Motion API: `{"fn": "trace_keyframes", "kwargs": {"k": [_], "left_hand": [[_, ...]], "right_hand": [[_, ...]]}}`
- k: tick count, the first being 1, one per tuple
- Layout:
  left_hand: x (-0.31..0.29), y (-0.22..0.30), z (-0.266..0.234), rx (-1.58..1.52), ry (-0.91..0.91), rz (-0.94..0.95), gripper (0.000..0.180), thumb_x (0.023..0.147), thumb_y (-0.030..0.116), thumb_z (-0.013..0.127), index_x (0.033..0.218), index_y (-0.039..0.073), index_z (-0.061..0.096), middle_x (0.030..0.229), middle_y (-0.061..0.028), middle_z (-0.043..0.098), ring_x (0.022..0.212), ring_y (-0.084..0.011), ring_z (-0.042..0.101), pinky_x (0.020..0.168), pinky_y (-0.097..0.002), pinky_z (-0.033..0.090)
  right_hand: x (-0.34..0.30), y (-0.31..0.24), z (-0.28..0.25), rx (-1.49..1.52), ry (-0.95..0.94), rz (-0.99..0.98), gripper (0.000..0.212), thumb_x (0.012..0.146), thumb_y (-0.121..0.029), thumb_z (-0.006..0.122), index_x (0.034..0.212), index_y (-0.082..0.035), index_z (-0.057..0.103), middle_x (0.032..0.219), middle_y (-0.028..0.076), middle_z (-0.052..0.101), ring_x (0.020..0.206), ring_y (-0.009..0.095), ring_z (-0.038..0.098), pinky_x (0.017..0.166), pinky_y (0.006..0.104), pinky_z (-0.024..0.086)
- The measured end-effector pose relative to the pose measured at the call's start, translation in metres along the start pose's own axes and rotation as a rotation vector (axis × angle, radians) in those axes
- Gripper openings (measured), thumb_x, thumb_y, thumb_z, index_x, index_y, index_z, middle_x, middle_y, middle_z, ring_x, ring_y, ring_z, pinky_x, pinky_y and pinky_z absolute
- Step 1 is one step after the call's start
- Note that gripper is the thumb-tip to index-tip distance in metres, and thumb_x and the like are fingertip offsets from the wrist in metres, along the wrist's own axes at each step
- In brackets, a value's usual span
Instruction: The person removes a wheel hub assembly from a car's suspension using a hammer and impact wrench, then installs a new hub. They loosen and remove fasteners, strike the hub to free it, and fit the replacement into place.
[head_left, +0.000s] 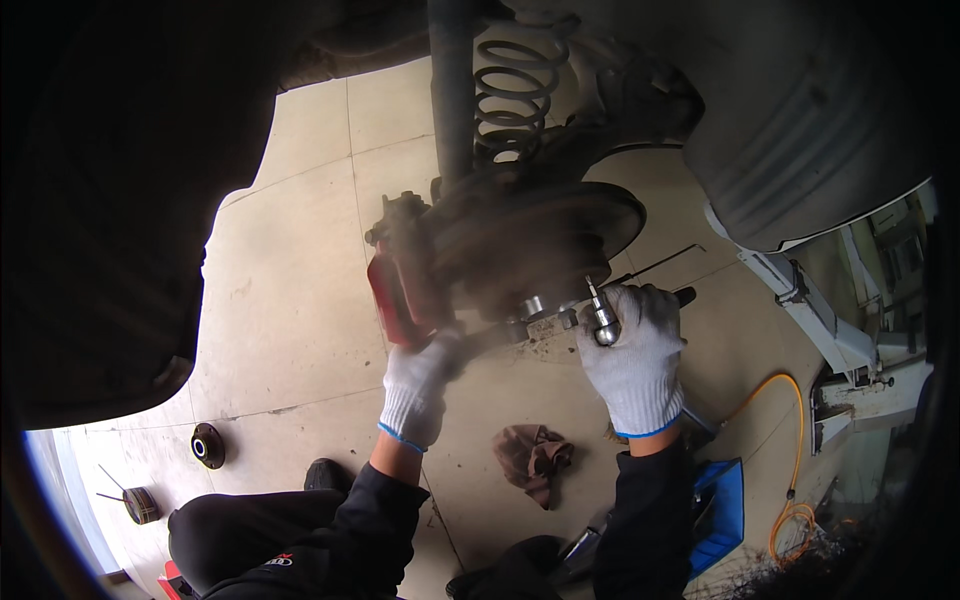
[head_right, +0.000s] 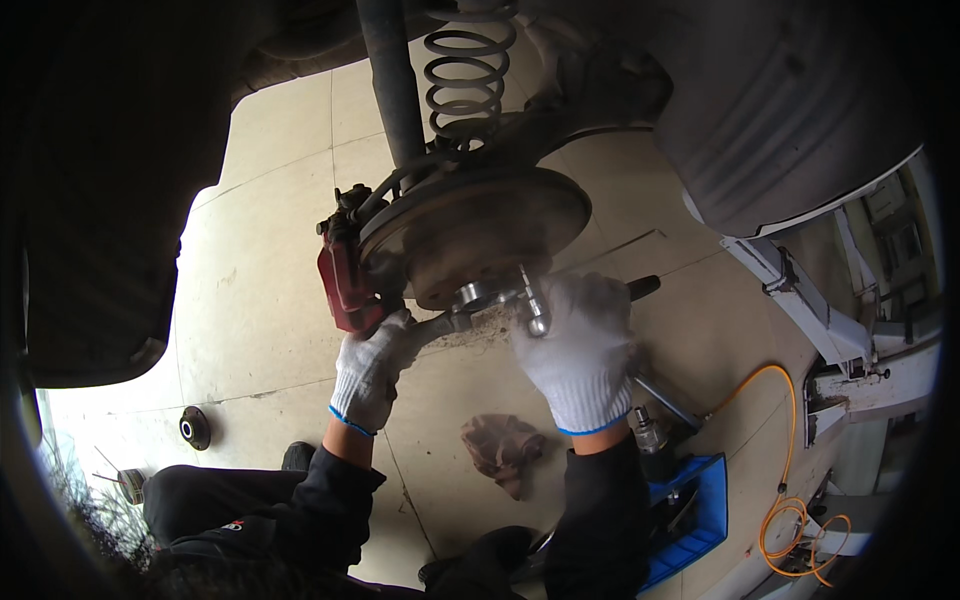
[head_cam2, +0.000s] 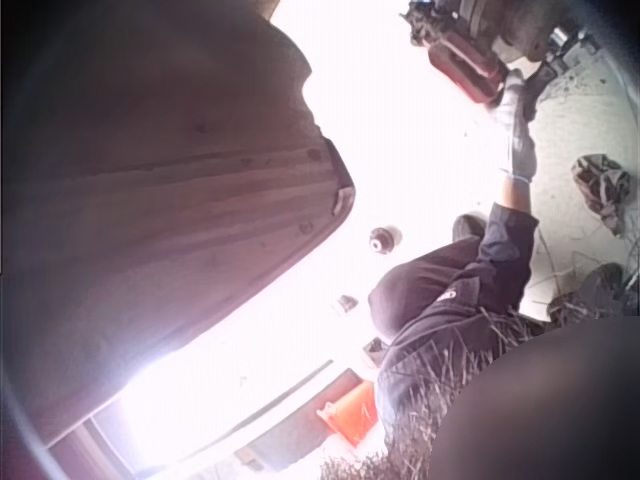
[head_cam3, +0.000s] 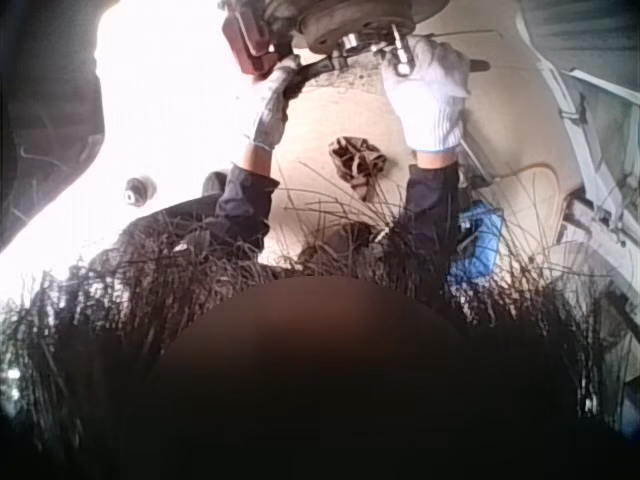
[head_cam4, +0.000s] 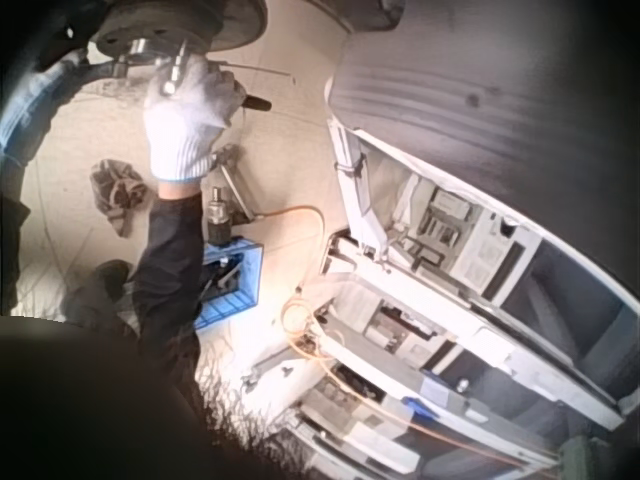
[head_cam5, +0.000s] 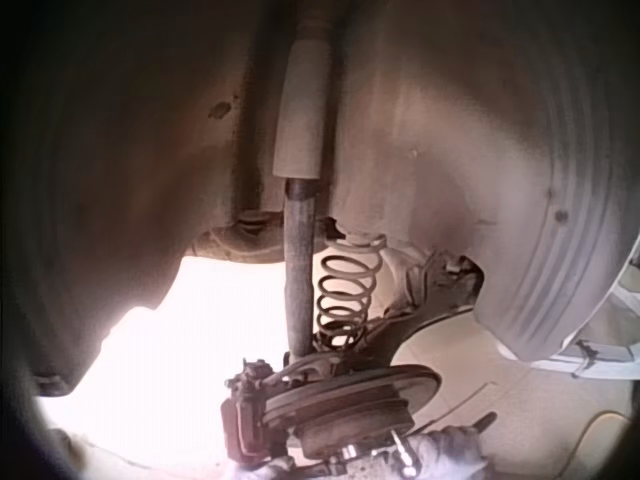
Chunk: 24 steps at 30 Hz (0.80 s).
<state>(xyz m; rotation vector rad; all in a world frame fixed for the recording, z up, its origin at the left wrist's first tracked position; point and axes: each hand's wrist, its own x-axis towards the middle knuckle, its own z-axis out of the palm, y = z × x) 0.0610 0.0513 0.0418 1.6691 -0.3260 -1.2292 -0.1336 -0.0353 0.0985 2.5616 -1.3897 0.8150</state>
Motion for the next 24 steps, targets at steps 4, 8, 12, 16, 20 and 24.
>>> {"fn": "trace_keyframes", "kwargs": {"k": [4,8,12,16,20,24], "left_hand": [[-0.003,-0.002,0.0,-0.044,0.052,-0.068,0.021,0.092,0.037,0.07,0.096,0.017,0.064,0.071,0.0056,0.053,0.048,-0.0039,0.038,0.042,-0.0239,0.027],[-0.006,-0.003,-0.002,-0.041,0.0,0.004,0.025,0.093,0.038,0.069,0.102,0.015,0.066,0.072,0.0042,0.055,0.049,-0.0043,0.04,0.042,-0.0231,0.029],[-0.007,0.0,-0.001,-0.079,-0.028,0.022,0.024,0.096,0.038,0.068,0.101,0.014,0.066,0.071,0.004,0.056,0.049,-0.0048,0.041,0.042,-0.0233,0.029],[-0.006,0.003,0.001,-0.158,-0.072,-0.057,0.022,0.1,0.037,0.064,0.102,0.016,0.065,0.07,0.0044,0.056,0.048,-0.0048,0.043,0.041,-0.0227,0.03],[-0.005,0.0,0.0,-0.198,-0.104,-0.057,0.021,0.103,0.037,0.06,0.104,0.016,0.064,0.071,0.0044,0.057,0.048,-0.005,0.045,0.039,-0.0211,0.03],[-0.001,-0.007,0.002,-0.266,-0.112,0.053,0.026,0.101,0.039,0.063,0.105,0.012,0.064,0.076,0.0024,0.06,0.054,-0.0061,0.05,0.044,-0.0223,0.035]], "right_hand": [[0.006,0.004,-0.005,-0.25,-0.072,-0.144,0.022,0.073,-0.019,0.077,0.087,-0.009,0.065,0.083,0.011,0.065,0.086,0.033,0.062,0.089,0.0498,0.047],[0.004,0.007,0.0,-0.245,-0.068,-0.112,0.023,0.07,-0.02,0.078,0.086,-0.01,0.064,0.08,0.011,0.064,0.083,0.033,0.061,0.086,0.0492,0.047],[-0.009,0.008,0.015,-0.066,-0.073,0.092,0.022,0.071,-0.017,0.078,0.083,-0.006,0.063,0.076,0.012,0.064,0.076,0.034,0.062,0.073,0.0466,0.052],[-0.022,0.007,0.041,0.443,-0.096,0.43,0.012,0.076,-0.002,0.075,0.083,-0.003,0.064,0.076,0.007,0.067,0.072,0.022,0.063,0.069,0.0357,0.053],[-0.029,0.012,0.052,0.558,-0.073,0.517,0.008,0.079,0.001,0.072,0.082,-0.002,0.065,0.073,0.003,0.066,0.068,0.012,0.061,0.066,0.0313,0.052],[-0.029,0.016,0.048,0.429,-0.091,0.448,0.007,0.08,-0.003,0.072,0.083,-0.003,0.066,0.071,0.005,0.066,0.064,0.013,0.06,0.063,0.0307,0.051]]}}
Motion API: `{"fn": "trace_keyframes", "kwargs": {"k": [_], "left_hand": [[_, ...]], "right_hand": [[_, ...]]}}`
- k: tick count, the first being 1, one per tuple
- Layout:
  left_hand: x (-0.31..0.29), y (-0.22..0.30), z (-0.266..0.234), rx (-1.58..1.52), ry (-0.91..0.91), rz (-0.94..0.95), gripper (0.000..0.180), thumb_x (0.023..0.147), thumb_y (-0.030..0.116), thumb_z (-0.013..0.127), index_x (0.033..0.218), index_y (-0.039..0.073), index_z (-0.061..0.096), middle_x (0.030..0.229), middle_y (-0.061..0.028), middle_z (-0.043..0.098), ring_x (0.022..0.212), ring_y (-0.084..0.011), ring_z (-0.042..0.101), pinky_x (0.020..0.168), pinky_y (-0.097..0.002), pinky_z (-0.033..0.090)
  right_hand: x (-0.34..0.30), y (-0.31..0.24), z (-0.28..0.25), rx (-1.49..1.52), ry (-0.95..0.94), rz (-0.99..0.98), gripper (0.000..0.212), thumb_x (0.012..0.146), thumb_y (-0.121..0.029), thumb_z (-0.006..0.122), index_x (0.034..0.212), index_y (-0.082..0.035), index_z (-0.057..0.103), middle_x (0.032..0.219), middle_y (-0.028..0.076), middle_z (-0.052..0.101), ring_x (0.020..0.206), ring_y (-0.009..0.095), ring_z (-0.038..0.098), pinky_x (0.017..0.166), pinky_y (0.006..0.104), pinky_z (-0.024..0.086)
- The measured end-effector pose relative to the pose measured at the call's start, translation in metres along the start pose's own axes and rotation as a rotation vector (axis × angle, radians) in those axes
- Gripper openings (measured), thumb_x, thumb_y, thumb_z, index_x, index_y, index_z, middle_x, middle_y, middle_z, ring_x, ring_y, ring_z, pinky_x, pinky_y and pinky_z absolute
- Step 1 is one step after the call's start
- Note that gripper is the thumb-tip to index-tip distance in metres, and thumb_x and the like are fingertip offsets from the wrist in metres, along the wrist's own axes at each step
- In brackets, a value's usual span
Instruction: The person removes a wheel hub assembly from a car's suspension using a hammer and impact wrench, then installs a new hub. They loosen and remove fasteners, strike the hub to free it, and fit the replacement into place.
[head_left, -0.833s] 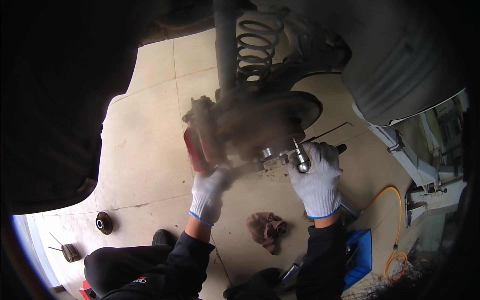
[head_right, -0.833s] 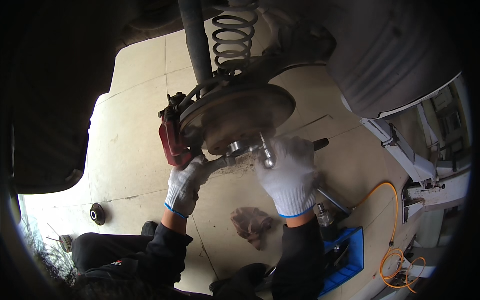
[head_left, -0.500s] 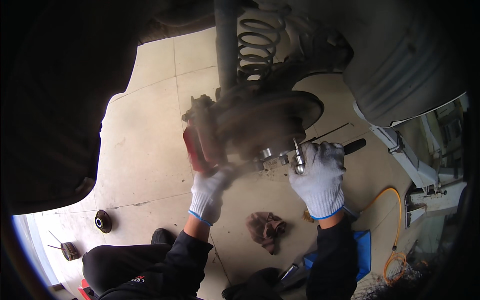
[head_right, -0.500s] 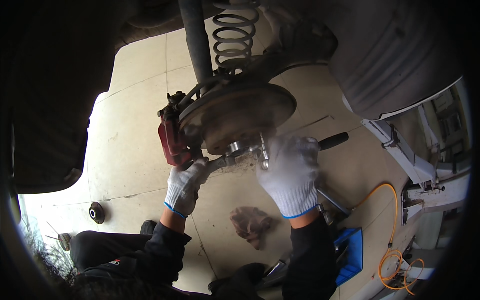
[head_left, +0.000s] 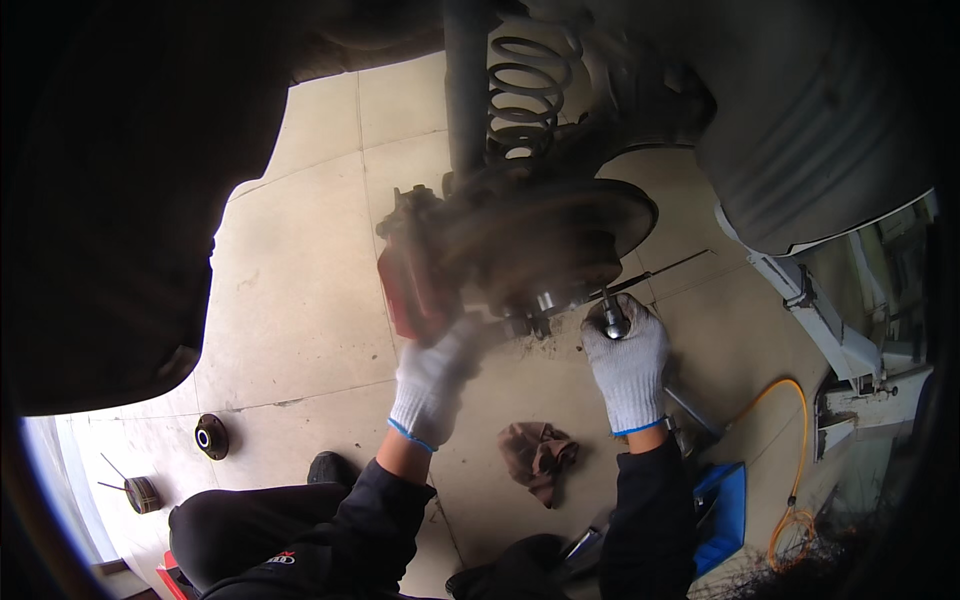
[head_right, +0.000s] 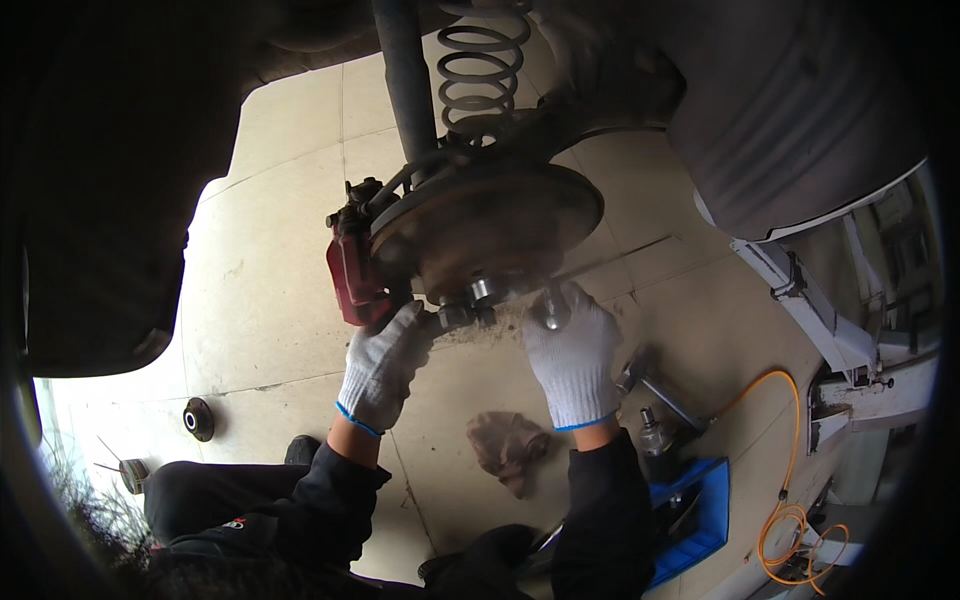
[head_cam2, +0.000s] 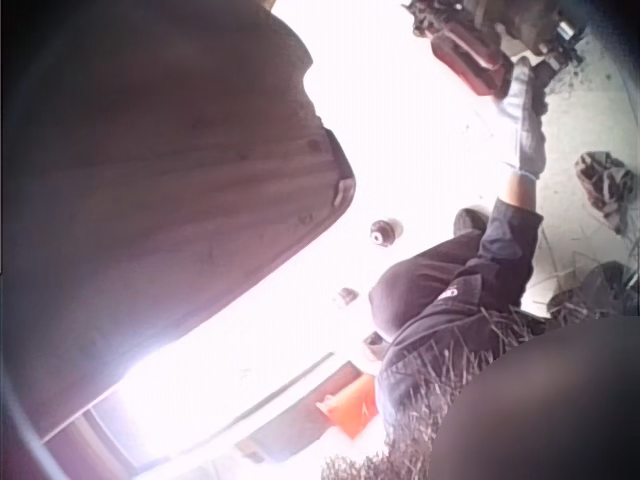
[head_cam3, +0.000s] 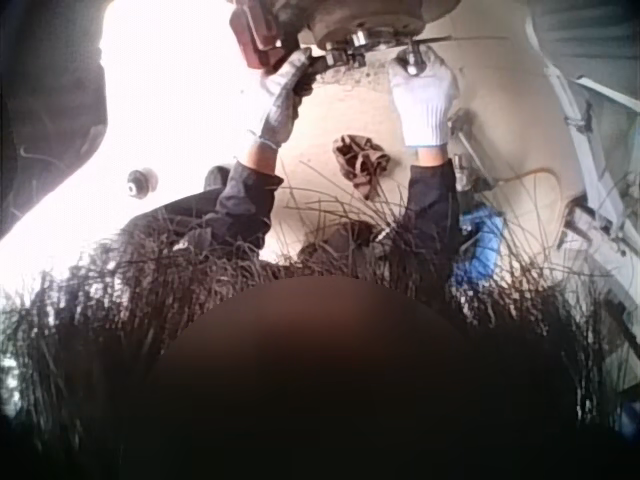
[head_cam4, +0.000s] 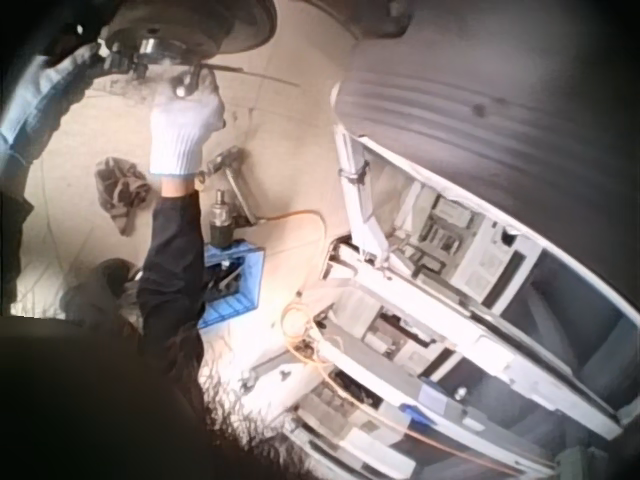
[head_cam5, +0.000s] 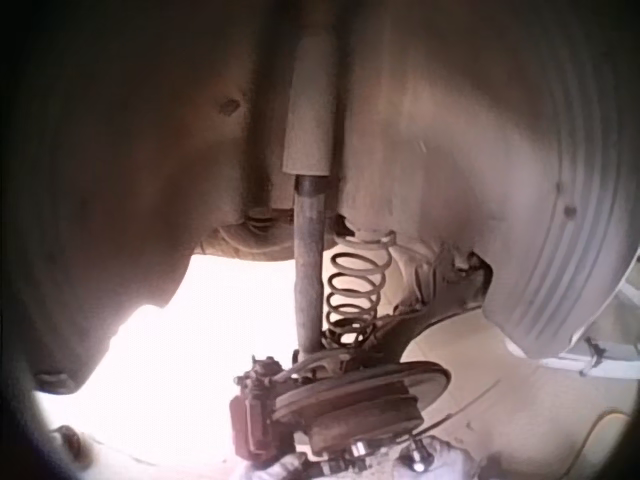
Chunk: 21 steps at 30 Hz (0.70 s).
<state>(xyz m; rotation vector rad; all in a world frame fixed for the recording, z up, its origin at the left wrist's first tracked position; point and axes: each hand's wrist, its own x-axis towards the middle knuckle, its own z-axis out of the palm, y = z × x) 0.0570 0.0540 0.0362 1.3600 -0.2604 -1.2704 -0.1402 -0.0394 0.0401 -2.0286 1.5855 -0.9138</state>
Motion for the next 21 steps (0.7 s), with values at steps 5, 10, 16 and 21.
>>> {"fn": "trace_keyframes", "kwargs": {"k": [5,10,16,21], "left_hand": [[-0.004,-0.003,0.0,0.085,0.095,-0.02,0.032,0.099,0.043,0.067,0.099,0.011,0.064,0.074,0.0018,0.058,0.057,-0.0075,0.051,0.05,-0.0232,0.037],[-0.008,-0.002,0.001,0.041,0.137,-0.006,0.031,0.098,0.04,0.069,0.094,0.01,0.064,0.069,0.003,0.053,0.056,-0.007,0.046,0.05,-0.0241,0.035],[0.003,-0.018,-0.002,-0.049,0.117,0.037,0.025,0.099,0.033,0.07,0.097,0.008,0.064,0.072,0.0033,0.053,0.057,-0.0073,0.046,0.051,-0.0247,0.036],[0.015,-0.036,-0.003,-0.128,0.068,0.016,0.026,0.101,0.031,0.067,0.111,0.007,0.063,0.077,0.0023,0.057,0.059,-0.008,0.05,0.052,-0.0243,0.04]], "right_hand": [[0.003,-0.008,-0.004,-0.018,-0.001,-0.025,0.01,0.079,-0.007,0.073,0.083,-0.002,0.066,0.071,0.009,0.067,0.062,0.017,0.062,0.062,0.0331,0.051],[0.002,-0.012,-0.011,-0.103,-0.006,-0.046,0.012,0.079,-0.01,0.074,0.085,-0.002,0.067,0.074,0.012,0.068,0.064,0.023,0.064,0.064,0.0353,0.053],[0.002,-0.015,-0.013,-0.153,-0.017,-0.017,0.014,0.079,-0.011,0.074,0.086,-0.001,0.067,0.076,0.014,0.069,0.065,0.027,0.066,0.065,0.0365,0.054],[0.002,-0.017,-0.012,-0.232,0.028,-0.081,0.014,0.079,-0.012,0.074,0.087,-0.003,0.067,0.076,0.015,0.069,0.067,0.029,0.067,0.066,0.0382,0.055]]}}
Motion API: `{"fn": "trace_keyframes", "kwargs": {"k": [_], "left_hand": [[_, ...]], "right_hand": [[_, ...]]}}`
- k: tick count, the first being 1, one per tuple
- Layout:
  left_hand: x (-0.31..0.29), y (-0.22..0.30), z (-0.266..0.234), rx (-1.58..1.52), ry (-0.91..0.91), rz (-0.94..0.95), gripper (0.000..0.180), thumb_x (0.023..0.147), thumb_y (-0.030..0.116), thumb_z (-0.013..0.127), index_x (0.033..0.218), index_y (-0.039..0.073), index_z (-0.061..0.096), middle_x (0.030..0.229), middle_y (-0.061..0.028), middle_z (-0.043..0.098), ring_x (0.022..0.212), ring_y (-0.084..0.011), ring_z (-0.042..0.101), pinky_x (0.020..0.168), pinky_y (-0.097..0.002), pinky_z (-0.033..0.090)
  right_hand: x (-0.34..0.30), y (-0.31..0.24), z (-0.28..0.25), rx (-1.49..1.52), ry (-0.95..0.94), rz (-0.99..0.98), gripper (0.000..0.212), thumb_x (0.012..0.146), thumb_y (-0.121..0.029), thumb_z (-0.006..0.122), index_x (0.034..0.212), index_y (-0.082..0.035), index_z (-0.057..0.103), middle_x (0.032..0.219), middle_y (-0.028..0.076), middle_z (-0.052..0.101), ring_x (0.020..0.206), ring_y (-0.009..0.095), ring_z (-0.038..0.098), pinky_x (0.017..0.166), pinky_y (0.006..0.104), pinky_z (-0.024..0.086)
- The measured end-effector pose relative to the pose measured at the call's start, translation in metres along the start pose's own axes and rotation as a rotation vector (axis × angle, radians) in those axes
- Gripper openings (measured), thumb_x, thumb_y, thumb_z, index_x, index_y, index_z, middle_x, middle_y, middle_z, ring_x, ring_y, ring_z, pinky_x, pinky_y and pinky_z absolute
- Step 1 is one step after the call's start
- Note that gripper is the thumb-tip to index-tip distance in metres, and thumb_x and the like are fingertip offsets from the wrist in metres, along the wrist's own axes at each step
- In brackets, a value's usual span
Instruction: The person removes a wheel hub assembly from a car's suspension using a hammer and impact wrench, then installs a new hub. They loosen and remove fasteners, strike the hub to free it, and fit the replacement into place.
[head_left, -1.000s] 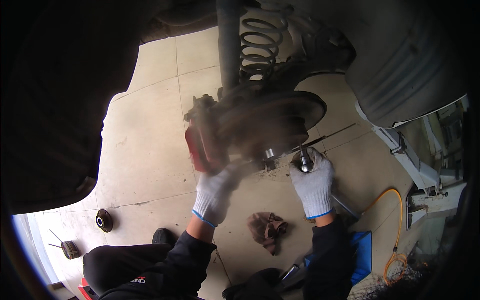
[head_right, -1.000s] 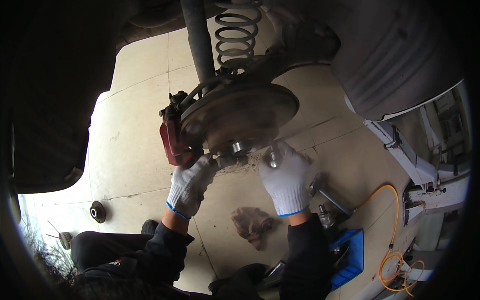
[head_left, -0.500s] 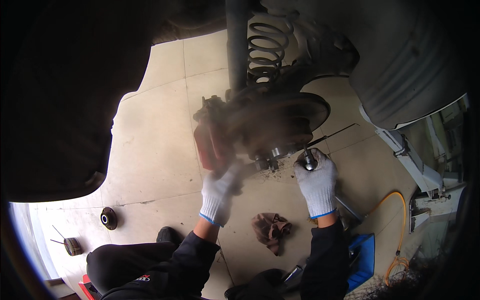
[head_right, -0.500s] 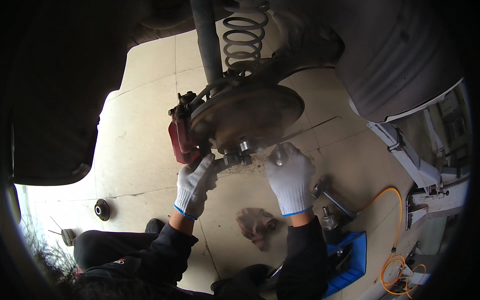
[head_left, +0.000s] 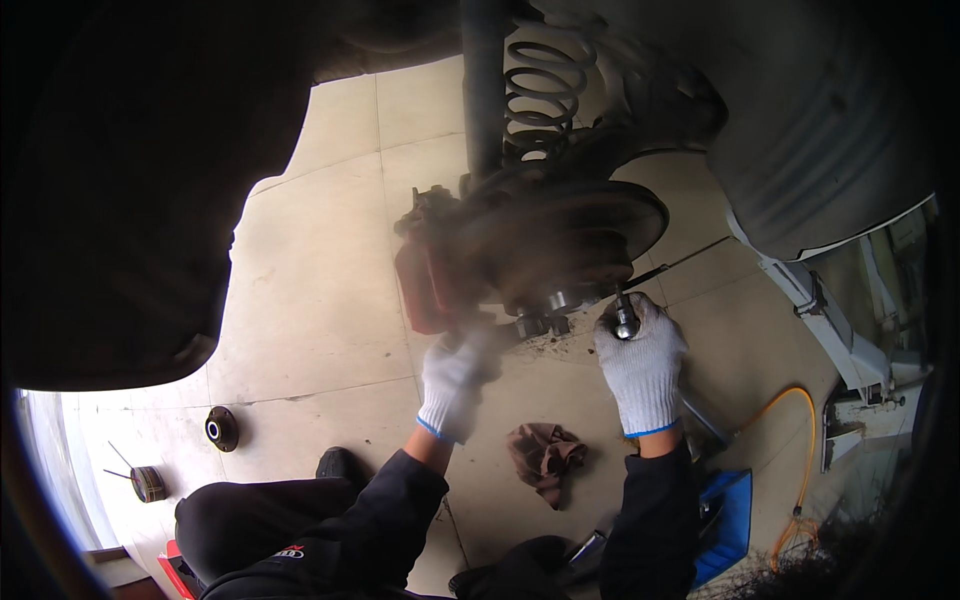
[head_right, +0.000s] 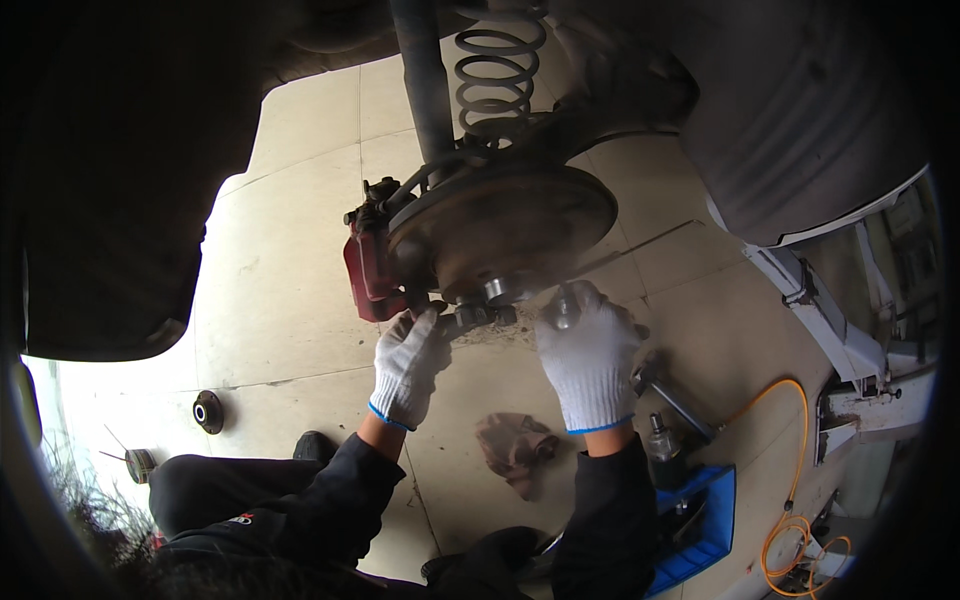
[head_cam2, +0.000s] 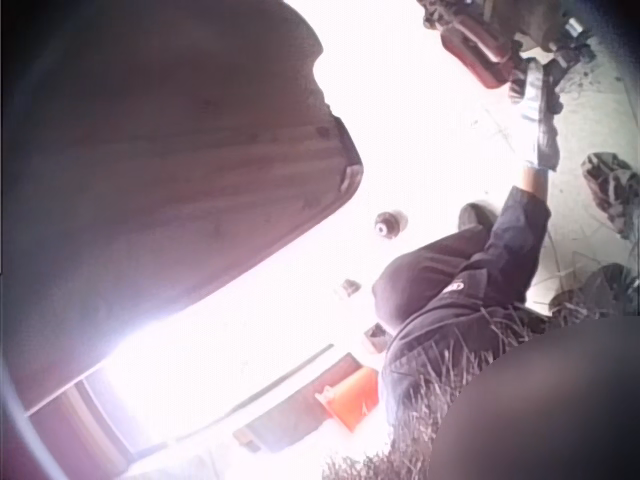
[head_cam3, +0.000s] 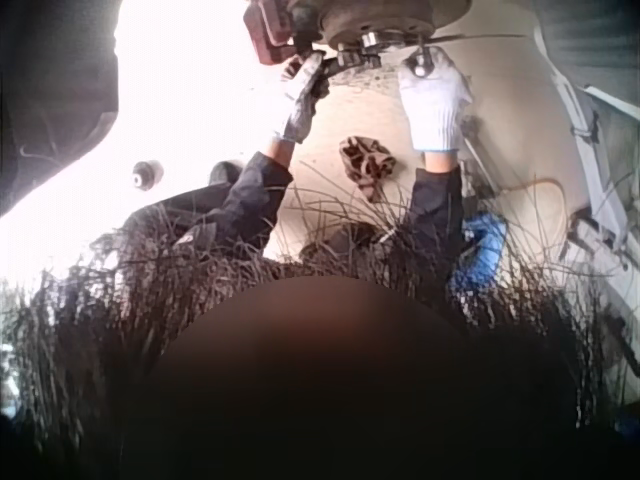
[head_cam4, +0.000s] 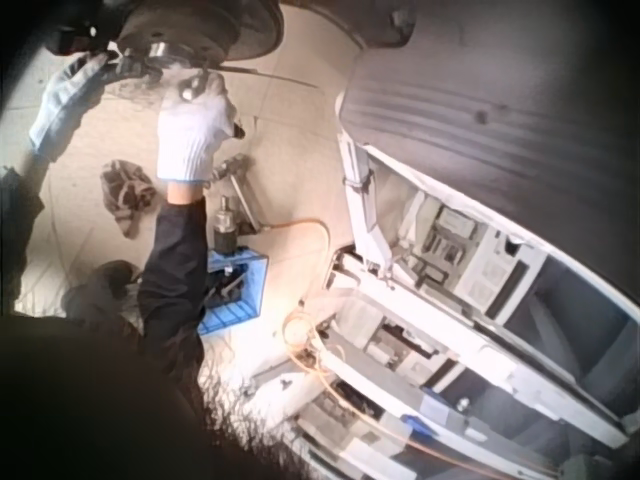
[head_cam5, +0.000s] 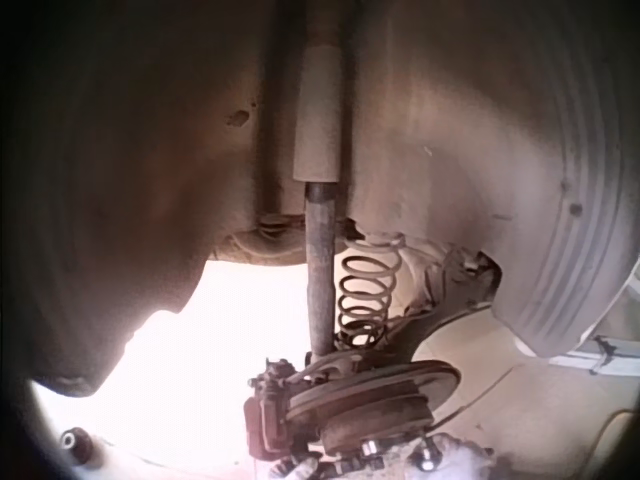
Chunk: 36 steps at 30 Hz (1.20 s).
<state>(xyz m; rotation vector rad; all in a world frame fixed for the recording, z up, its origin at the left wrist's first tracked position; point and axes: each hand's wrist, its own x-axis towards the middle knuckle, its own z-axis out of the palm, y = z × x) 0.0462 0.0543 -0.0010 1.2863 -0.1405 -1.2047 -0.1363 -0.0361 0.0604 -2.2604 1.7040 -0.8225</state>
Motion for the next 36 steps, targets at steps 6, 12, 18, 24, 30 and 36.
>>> {"fn": "trace_keyframes", "kwargs": {"k": [6,12,18,24,30,36], "left_hand": [[-0.001,-0.003,-0.007,-0.025,-0.086,-0.091,0.027,0.101,0.034,0.066,0.111,0.008,0.064,0.075,0.003,0.058,0.057,-0.0076,0.05,0.049,-0.0227,0.037],[0.003,-0.016,-0.015,-0.106,0.057,0.053,0.02,0.099,0.025,0.069,0.105,0.006,0.066,0.068,0.0031,0.056,0.053,-0.0054,0.046,0.045,-0.0222,0.034],[0.014,-0.013,-0.057,-0.071,-0.069,0.024,0.032,0.098,0.033,0.069,0.108,0.003,0.066,0.072,0.0016,0.059,0.055,-0.0068,0.05,0.046,-0.0223,0.038],[0.018,0.01,-0.047,1.386,-0.283,0.482,0.05,0.09,0.035,0.078,0.127,0.004,0.065,0.105,-0.0087,0.075,0.093,-0.0234,0.073,0.081,-0.035,0.057],[0.015,0.033,-0.055,0.89,-0.301,0.407,0.052,0.082,0.029,0.086,0.126,0.007,0.068,0.11,-0.0075,0.076,0.096,-0.0159,0.072,0.087,-0.0323,0.057],[-0.004,0.042,-0.055,1.018,-0.177,0.304,0.042,0.081,0.021,0.085,0.117,0.005,0.072,0.104,-0.0093,0.076,0.092,-0.0169,0.072,0.083,-0.0334,0.057]], "right_hand": [[-0.001,-0.009,-0.008,-0.071,0.019,-0.028,0.018,0.08,-0.018,0.075,0.09,-0.006,0.067,0.08,0.016,0.07,0.074,0.036,0.069,0.068,0.0442,0.056],[0.0,-0.015,-0.012,-0.086,0.016,-0.032,0.019,0.08,-0.019,0.075,0.091,-0.007,0.067,0.084,0.016,0.07,0.078,0.037,0.069,0.07,0.046,0.056],[-0.001,-0.014,-0.009,-0.058,0.009,0.002,0.019,0.081,-0.019,0.075,0.091,-0.005,0.067,0.084,0.017,0.07,0.078,0.038,0.069,0.07,0.0461,0.056],[0.0,-0.014,-0.009,-0.06,-0.017,0.02,0.019,0.081,-0.019,0.075,0.09,-0.004,0.066,0.082,0.017,0.07,0.076,0.038,0.068,0.069,0.0453,0.056],[0.004,-0.009,-0.015,-0.106,-0.01,-0.068,0.017,0.082,-0.019,0.074,0.088,-0.005,0.066,0.079,0.016,0.069,0.073,0.038,0.068,0.068,0.0453,0.056],[0.006,-0.009,-0.019,-0.07,-0.052,-0.045,0.017,0.081,-0.021,0.074,0.086,-0.007,0.066,0.076,0.015,0.069,0.074,0.038,0.068,0.068,0.0452,0.056]]}}
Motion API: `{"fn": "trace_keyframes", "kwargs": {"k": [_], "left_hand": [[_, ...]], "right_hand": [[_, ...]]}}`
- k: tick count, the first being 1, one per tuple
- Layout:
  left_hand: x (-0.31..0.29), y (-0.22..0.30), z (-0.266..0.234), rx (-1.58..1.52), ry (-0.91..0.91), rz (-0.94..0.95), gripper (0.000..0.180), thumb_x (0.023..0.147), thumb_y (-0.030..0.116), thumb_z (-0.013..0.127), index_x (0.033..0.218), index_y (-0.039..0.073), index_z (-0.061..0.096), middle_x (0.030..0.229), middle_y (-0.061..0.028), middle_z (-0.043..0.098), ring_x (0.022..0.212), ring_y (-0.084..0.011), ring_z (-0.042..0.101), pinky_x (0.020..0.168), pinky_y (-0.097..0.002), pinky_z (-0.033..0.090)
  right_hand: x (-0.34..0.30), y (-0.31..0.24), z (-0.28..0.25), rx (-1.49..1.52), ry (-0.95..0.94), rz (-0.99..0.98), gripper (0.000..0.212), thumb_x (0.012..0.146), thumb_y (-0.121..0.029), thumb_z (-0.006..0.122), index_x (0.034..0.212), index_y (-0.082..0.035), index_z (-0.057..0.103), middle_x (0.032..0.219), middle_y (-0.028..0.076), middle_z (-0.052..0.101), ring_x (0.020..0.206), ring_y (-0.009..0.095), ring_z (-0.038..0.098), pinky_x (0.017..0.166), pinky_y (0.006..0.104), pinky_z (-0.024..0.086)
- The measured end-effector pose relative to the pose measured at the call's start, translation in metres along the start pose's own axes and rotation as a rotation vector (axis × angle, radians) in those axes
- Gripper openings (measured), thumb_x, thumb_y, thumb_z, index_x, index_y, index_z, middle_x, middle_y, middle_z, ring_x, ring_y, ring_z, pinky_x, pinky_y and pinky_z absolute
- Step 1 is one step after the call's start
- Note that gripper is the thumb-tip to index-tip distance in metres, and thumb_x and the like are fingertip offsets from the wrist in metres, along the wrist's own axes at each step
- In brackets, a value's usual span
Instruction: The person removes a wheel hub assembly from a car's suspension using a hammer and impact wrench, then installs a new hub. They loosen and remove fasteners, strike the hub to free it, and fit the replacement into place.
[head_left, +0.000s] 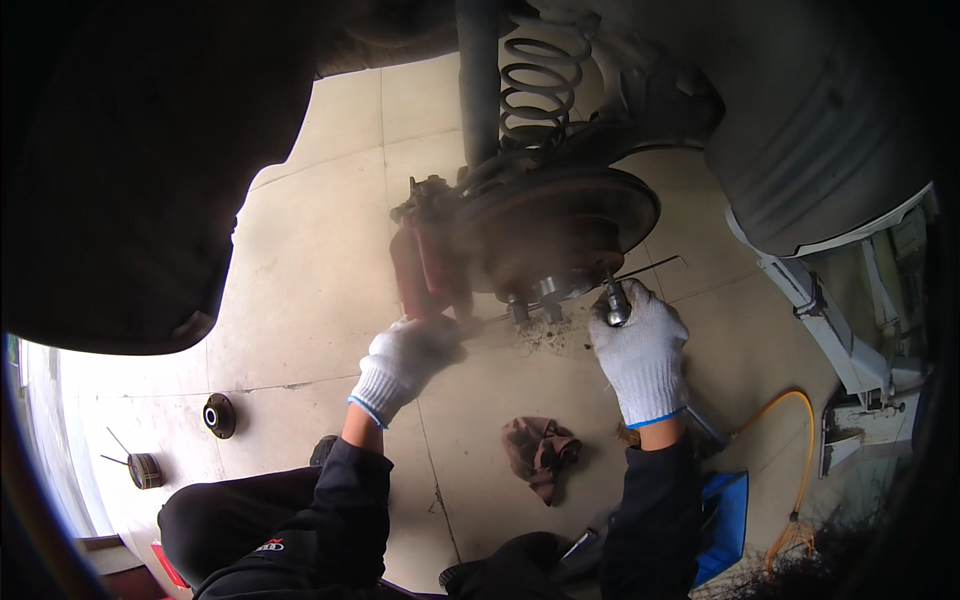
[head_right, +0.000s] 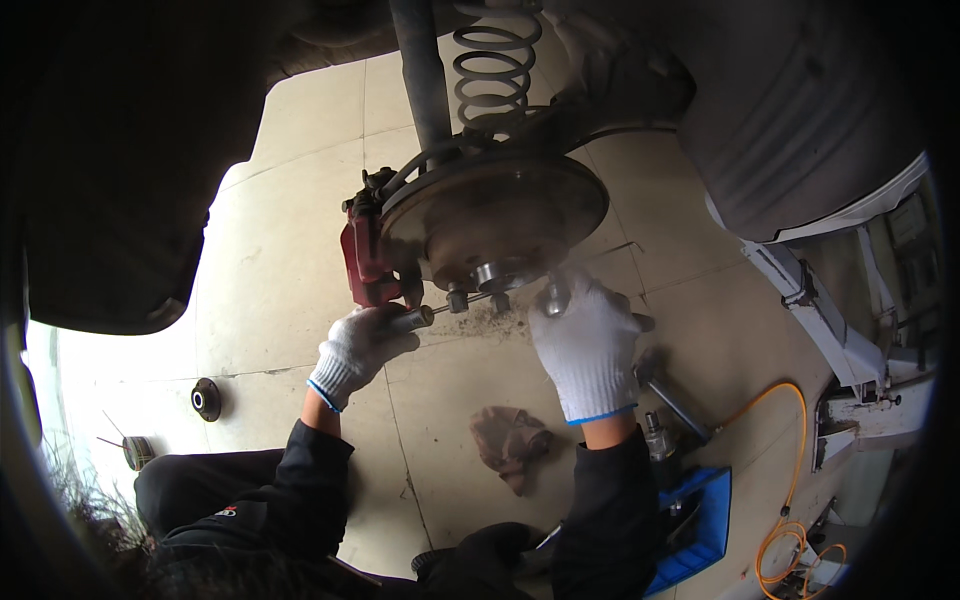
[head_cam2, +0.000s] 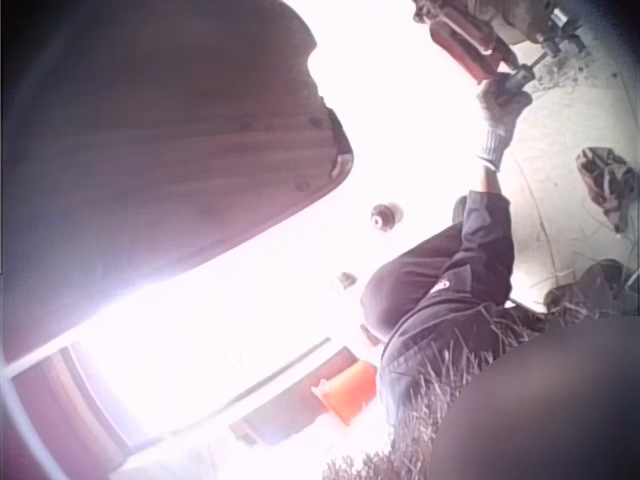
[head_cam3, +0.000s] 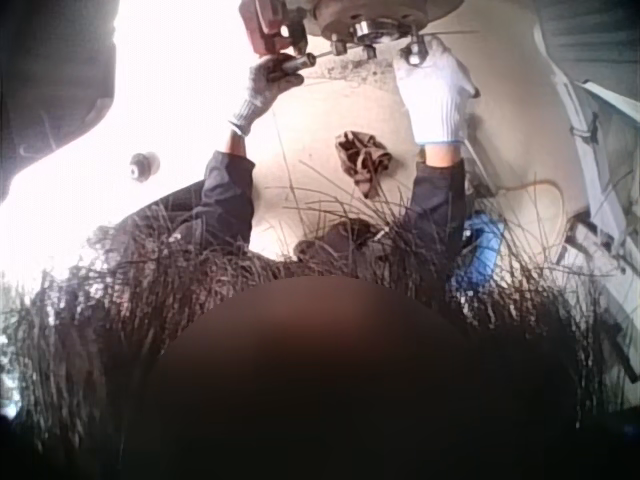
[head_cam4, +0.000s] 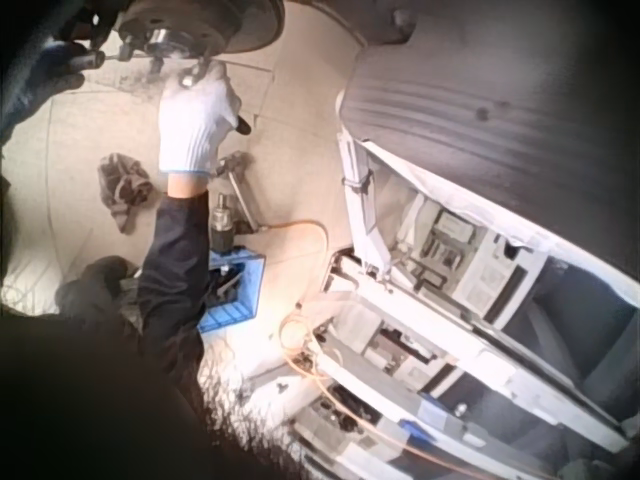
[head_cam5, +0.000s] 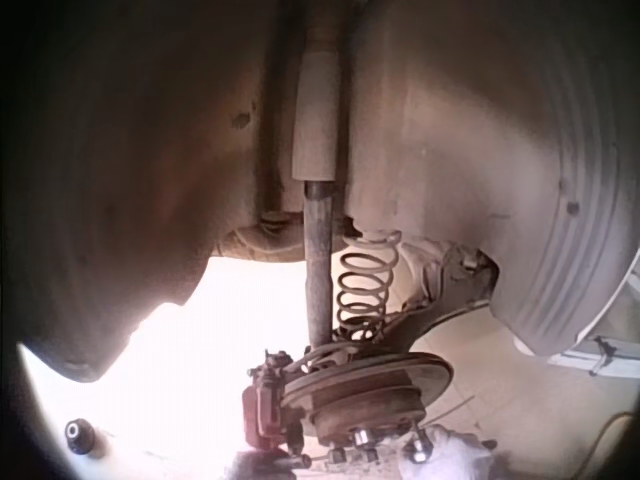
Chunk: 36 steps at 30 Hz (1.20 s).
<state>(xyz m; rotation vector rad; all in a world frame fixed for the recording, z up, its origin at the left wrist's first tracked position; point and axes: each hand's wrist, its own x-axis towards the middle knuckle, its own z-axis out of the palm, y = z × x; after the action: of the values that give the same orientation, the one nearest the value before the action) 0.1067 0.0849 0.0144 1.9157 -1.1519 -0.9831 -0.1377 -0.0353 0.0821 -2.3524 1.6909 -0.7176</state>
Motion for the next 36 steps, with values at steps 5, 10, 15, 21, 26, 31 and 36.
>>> {"fn": "trace_keyframes", "kwargs": {"k": [5,10,15,21,26,31,36], "left_hand": [[-0.019,0.018,-0.012,0.024,0.054,0.126,0.041,0.082,0.021,0.086,0.118,0.005,0.072,0.099,-0.0096,0.076,0.087,-0.0163,0.072,0.08,-0.0327,0.057],[-0.05,0.042,-0.032,0.187,0.002,0.009,0.044,0.082,0.025,0.088,0.118,0.004,0.072,0.094,-0.0095,0.077,0.082,-0.0129,0.072,0.077,-0.0302,0.058],[-0.061,0.062,-0.046,0.213,0.11,0.318,0.042,0.085,-0.007,0.077,0.126,-0.003,0.067,0.109,-0.0132,0.075,0.096,-0.0217,0.075,0.084,-0.0327,0.064],[-0.069,0.081,-0.079,0.432,0.035,0.393,0.048,0.08,0.0,0.083,0.126,-0.005,0.068,0.099,-0.0128,0.073,0.083,-0.0196,0.075,0.067,-0.029,0.064],[-0.077,0.15,-0.109,0.518,-0.04,0.719,0.038,0.085,0.005,0.081,0.119,-0.008,0.07,0.082,-0.0107,0.076,0.073,-0.0179,0.076,0.062,-0.0278,0.061],[-0.054,0.222,-0.086,0.807,-0.021,0.644,0.016,0.085,0.012,0.084,0.091,-0.001,0.076,0.071,-0.0048,0.074,0.057,-0.0091,0.069,0.047,-0.0213,0.054],[-0.024,0.272,-0.059,1.029,-0.072,0.876,0.026,0.082,0.022,0.087,0.1,0.005,0.079,0.08,-0.0085,0.077,0.066,-0.0173,0.075,0.059,-0.0278,0.062]], "right_hand": [[0.0,-0.001,-0.001,0.044,0.034,-0.004,0.016,0.081,-0.022,0.074,0.085,-0.009,0.067,0.073,0.014,0.068,0.071,0.037,0.069,0.066,0.0445,0.057],[0.0,0.002,0.002,0.063,0.034,-0.007,0.015,0.081,-0.023,0.074,0.084,-0.01,0.067,0.071,0.011,0.067,0.068,0.034,0.069,0.063,0.0435,0.057],[0.001,0.008,0.004,0.115,0.023,-0.056,0.016,0.08,-0.023,0.075,0.084,-0.01,0.066,0.071,0.01,0.067,0.07,0.034,0.07,0.064,0.0444,0.057],[0.004,0.014,-0.003,0.084,0.013,-0.134,0.019,0.079,-0.023,0.076,0.088,-0.009,0.066,0.071,0.011,0.068,0.066,0.032,0.07,0.063,0.044,0.058],[0.012,0.023,-0.015,0.226,-0.158,-0.121,0.023,0.084,-0.03,0.067,0.084,-0.007,0.067,0.075,0.014,0.07,0.074,0.035,0.071,0.071,0.0453,0.058],[0.015,0.025,-0.015,0.17,-0.141,-0.212,0.025,0.085,-0.033,0.067,0.086,-0.008,0.069,0.076,0.013,0.072,0.072,0.031,0.073,0.07,0.0425,0.059],[0.014,0.027,-0.014,0.193,-0.147,-0.206,0.025,0.087,-0.034,0.065,0.085,-0.009,0.069,0.074,0.012,0.072,0.067,0.029,0.072,0.065,0.0403,0.06]]}}
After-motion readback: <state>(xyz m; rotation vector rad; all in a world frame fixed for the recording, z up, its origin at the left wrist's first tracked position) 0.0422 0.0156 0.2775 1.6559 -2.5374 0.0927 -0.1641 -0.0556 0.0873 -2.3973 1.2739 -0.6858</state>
